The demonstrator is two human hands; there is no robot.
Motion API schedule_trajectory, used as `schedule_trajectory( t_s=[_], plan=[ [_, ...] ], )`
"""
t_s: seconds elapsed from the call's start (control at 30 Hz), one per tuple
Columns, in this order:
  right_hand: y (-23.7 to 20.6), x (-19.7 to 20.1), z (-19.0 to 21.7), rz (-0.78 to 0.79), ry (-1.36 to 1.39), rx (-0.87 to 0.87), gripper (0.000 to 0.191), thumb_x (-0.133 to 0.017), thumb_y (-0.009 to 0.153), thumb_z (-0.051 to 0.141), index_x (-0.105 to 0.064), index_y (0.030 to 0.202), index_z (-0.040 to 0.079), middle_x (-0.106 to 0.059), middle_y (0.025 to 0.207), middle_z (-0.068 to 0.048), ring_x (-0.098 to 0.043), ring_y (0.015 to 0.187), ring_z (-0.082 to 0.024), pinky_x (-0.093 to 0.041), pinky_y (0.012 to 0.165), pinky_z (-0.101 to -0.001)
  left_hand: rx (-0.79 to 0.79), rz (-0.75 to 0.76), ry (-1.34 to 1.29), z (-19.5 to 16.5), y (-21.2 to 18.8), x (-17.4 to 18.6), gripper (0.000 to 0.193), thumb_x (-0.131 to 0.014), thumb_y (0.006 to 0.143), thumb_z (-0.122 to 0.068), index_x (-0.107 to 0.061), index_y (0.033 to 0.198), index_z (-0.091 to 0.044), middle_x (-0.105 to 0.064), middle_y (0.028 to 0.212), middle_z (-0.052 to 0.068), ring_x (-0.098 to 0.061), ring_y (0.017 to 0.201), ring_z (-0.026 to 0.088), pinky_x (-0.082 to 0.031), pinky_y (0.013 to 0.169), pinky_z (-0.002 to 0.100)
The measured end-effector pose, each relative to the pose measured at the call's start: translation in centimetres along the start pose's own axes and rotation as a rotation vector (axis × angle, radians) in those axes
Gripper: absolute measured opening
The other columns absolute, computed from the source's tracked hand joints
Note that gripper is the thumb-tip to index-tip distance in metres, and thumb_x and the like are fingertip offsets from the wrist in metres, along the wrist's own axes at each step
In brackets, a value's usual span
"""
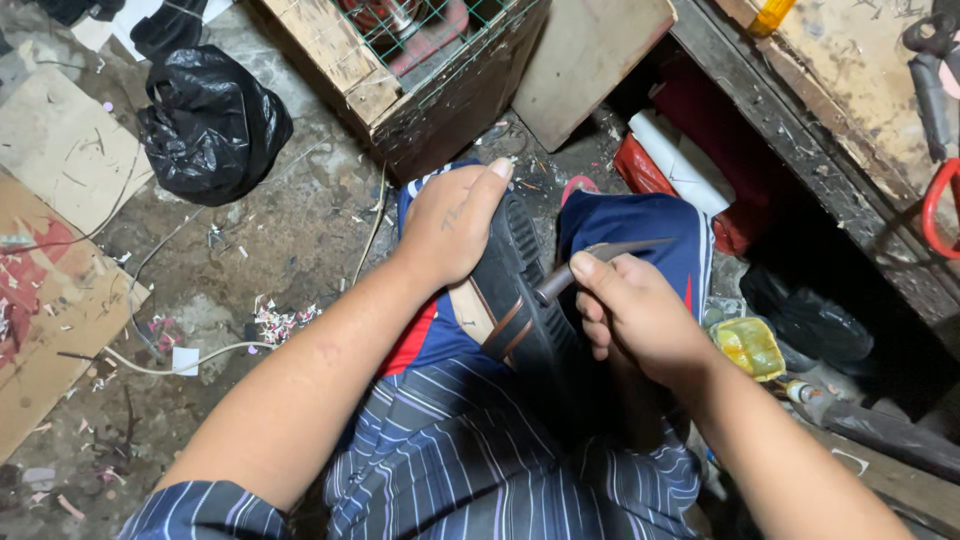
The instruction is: The person sits on the floor of a shoe workshop, fits a rubber sole onto a shoe upper, presses the sole and upper together by hand, and uses a hammer to set the sole, then trims the sole edge with a knife. They handle the shoe, soles, hammer, and knife while working on the pair one shoe at a time.
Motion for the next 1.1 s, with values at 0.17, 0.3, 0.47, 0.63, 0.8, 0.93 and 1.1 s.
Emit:
schedule_trajectory(
  t_s=[0.17, 0.3, 0.47, 0.63, 0.8, 0.93, 1.1],
  plan=[
    [-0.1, -0.5, 3.7, -0.047, -0.526, 0.147, 0.045, -0.063, 0.094, 0.045, -0.056, 0.078, 0.003, -0.056, 0.064, -0.008, -0.055, 0.056, -0.022, -0.046, 0.053, -0.0391, 0.045, 0.027, 0.105, -0.7, 0.1, -0.3, 0.061, -0.037, 0.102, -0.050, -0.062, 0.072, -0.003, -0.063, 0.077, 0.023, -0.062, 0.079, 0.043, -0.044, 0.071, 0.052],
    [-0.5, -1.7, 7.0, -0.135, -1.220, 0.318, 0.049, -0.069, 0.091, 0.051, -0.065, 0.092, 0.002, -0.070, 0.086, -0.015, -0.065, 0.083, -0.032, -0.050, 0.073, -0.0448, 0.087, -0.020, 0.163, -1.2, 0.3, -1.1, 0.061, -0.038, 0.100, -0.051, -0.064, 0.069, -0.005, -0.067, 0.078, 0.022, -0.063, 0.081, 0.044, -0.046, 0.074, 0.053],
    [-0.6, -0.2, 5.6, -0.077, -0.676, 0.328, 0.036, -0.066, 0.092, 0.038, -0.065, 0.086, 0.003, -0.066, 0.073, -0.009, -0.064, 0.065, -0.020, -0.051, 0.061, -0.0368, 0.193, 0.058, 0.103, -0.4, 0.6, 0.2, 0.059, -0.045, 0.102, -0.050, -0.067, 0.080, -0.001, -0.067, 0.079, 0.021, -0.067, 0.080, 0.036, -0.049, 0.076, 0.047],
    [-0.8, 1.6, 0.8, -0.025, 0.074, 0.106, 0.028, -0.066, 0.094, 0.027, -0.057, 0.078, 0.005, -0.054, 0.062, -0.001, -0.053, 0.051, -0.011, -0.050, 0.051, -0.0307, 0.189, 0.423, -0.811, 0.5, -1.5, 2.0, 0.046, -0.071, 0.090, -0.025, -0.062, 0.130, -0.004, -0.069, 0.119, 0.004, -0.064, 0.111, 0.013, -0.050, 0.102, 0.032],
    [-1.3, 1.9, 0.7, -0.093, 0.032, 0.222, 0.024, -0.067, 0.094, 0.024, -0.060, 0.082, 0.004, -0.054, 0.062, 0.000, -0.052, 0.051, -0.011, -0.048, 0.050, -0.0299, 0.207, 0.446, -0.863, 1.1, -2.0, 1.3, 0.056, -0.080, 0.085, -0.012, -0.058, 0.135, 0.001, -0.069, 0.121, 0.006, -0.065, 0.112, 0.015, -0.052, 0.104, 0.033],
    [-1.0, 0.8, 2.2, -0.154, 0.006, 0.252, 0.026, -0.064, 0.094, 0.027, -0.071, 0.091, 0.002, -0.054, 0.057, -0.001, -0.049, 0.049, -0.010, -0.044, 0.047, -0.0280, 0.174, 0.476, -0.766, 1.7, -1.5, 1.3, 0.053, -0.080, 0.086, -0.017, -0.063, 0.132, 0.002, -0.071, 0.119, 0.006, -0.066, 0.109, 0.014, -0.052, 0.103, 0.032],
    [0.7, 0.2, 2.8, -0.273, -0.268, 0.324, 0.023, -0.070, 0.092, 0.026, -0.070, 0.094, 0.003, -0.054, 0.060, 0.001, -0.048, 0.050, -0.009, -0.039, 0.045, -0.0284, 0.132, 0.429, -0.514, 1.8, -0.5, 1.3, 0.047, -0.080, 0.084, -0.021, -0.065, 0.124, 0.000, -0.074, 0.111, 0.003, -0.069, 0.103, 0.011, -0.054, 0.097, 0.030]
  ],
)
Point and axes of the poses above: each hand's wrist, its own y-axis towards the middle knuckle, its own x-axis out of the back of the hand, z = x × y, the point moved 1 cm from there along y, towards the middle knuckle
